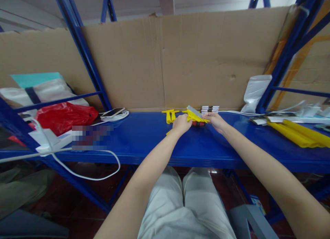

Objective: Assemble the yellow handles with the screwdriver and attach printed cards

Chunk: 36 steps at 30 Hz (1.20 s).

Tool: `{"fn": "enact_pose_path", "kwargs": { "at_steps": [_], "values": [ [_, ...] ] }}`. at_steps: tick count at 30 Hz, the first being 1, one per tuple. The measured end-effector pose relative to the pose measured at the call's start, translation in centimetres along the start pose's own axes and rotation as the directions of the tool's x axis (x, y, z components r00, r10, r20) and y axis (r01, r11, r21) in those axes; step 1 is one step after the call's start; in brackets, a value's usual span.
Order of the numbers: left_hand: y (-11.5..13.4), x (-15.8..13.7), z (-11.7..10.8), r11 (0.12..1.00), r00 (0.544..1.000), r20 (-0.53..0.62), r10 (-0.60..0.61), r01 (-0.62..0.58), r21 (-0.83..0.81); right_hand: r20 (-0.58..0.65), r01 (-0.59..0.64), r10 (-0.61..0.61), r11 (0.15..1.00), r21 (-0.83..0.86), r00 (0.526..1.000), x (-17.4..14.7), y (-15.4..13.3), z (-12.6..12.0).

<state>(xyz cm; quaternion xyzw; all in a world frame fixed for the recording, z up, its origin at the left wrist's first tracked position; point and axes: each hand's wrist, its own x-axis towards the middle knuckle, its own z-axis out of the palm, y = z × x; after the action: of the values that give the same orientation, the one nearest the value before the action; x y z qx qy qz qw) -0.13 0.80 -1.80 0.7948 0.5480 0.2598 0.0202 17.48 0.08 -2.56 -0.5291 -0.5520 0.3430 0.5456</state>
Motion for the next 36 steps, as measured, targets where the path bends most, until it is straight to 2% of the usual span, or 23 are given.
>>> {"fn": "enact_pose_path", "kwargs": {
  "at_steps": [5,18,25,36],
  "values": [
    [0.0,0.0,-0.1,1.0,1.0,-0.02,0.004,-0.004,-0.018,-0.015,-0.036,0.037,0.999,0.024,0.999,-0.4,-0.4,0.9],
    [0.2,-0.5,-0.4,1.0,0.999,-0.035,0.012,-0.012,-0.01,-0.074,-0.013,0.008,0.998,-0.063,0.997,-0.7,-0.7,1.1],
    [0.1,-0.8,-0.6,0.988,0.988,-0.009,0.156,-0.156,0.008,-0.061,-0.05,0.046,0.997,-0.065,0.997,-0.7,-0.8,1.2],
    [-0.2,-0.6,-0.3,0.983,0.984,0.017,0.176,-0.177,0.049,-0.013,-0.07,0.069,0.991,-0.111,0.998,-1.4,-1.5,1.2]
  ]
}}
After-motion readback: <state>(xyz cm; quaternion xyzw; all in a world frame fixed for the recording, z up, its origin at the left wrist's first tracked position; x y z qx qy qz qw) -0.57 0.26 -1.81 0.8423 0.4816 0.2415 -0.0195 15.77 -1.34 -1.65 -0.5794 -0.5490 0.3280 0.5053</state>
